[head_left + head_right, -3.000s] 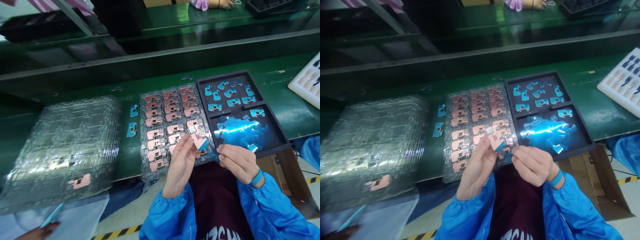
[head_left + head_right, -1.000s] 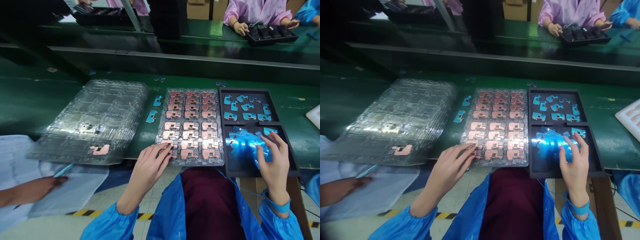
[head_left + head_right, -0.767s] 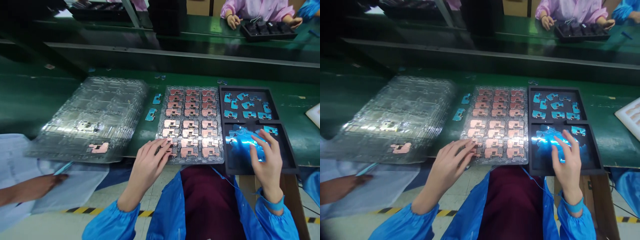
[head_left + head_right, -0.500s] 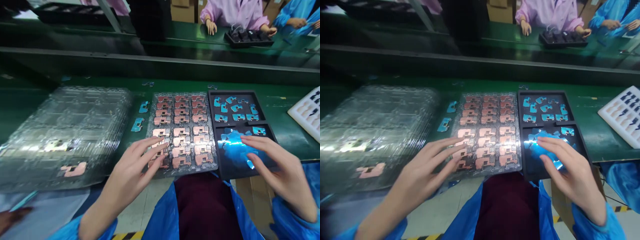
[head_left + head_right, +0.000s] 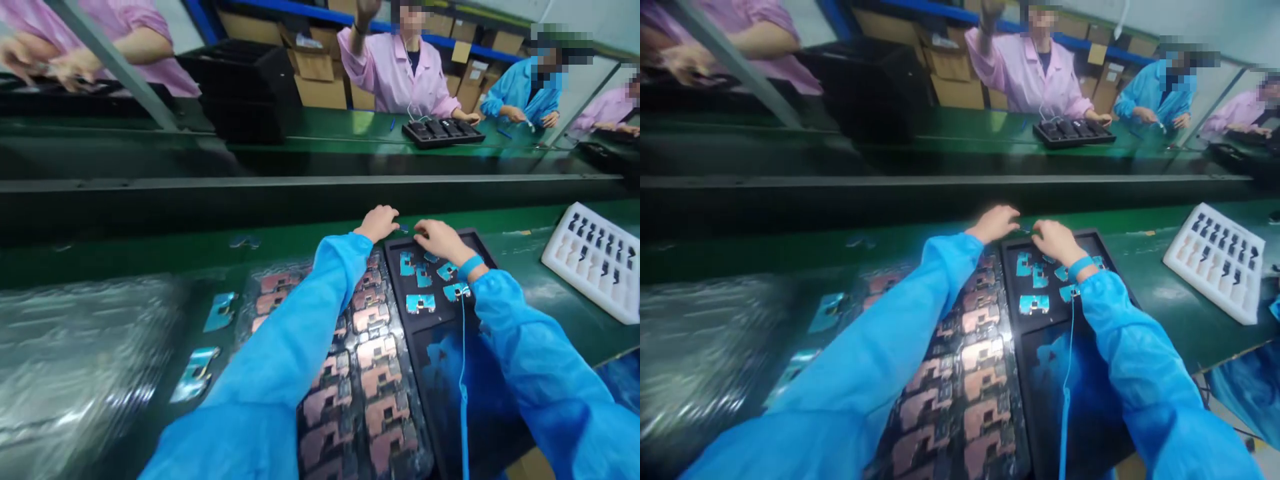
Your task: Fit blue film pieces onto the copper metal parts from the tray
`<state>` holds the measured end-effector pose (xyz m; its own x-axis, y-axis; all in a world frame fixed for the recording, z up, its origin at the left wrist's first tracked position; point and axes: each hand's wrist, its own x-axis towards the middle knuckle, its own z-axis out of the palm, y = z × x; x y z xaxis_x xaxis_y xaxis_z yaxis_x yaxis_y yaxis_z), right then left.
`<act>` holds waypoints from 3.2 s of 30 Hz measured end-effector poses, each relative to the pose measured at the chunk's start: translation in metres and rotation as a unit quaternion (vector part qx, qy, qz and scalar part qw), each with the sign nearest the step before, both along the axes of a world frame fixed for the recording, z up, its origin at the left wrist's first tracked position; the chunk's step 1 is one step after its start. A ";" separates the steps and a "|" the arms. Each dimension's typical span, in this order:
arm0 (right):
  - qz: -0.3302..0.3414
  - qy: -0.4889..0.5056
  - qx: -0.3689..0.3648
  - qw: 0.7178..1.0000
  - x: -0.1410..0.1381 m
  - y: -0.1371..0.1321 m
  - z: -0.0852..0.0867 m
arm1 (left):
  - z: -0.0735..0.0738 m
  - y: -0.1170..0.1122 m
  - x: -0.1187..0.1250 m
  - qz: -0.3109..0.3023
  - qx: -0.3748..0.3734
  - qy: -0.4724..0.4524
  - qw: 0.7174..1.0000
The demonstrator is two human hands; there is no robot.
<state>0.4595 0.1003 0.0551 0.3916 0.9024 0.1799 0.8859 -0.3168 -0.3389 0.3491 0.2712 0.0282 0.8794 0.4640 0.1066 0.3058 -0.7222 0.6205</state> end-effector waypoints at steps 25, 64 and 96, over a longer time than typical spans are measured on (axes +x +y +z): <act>0.000 0.273 0.204 0.940 -0.135 -0.144 0.041 | 0.051 -0.213 -0.200 0.079 -0.404 -0.329 0.850; 0.159 0.047 0.326 0.931 -0.227 -0.197 0.036 | 0.036 -0.294 -0.272 0.252 -0.550 -0.302 0.737; 0.269 -0.198 0.286 0.898 -0.229 -0.221 0.036 | 0.033 -0.296 -0.276 0.191 -0.744 -0.309 0.560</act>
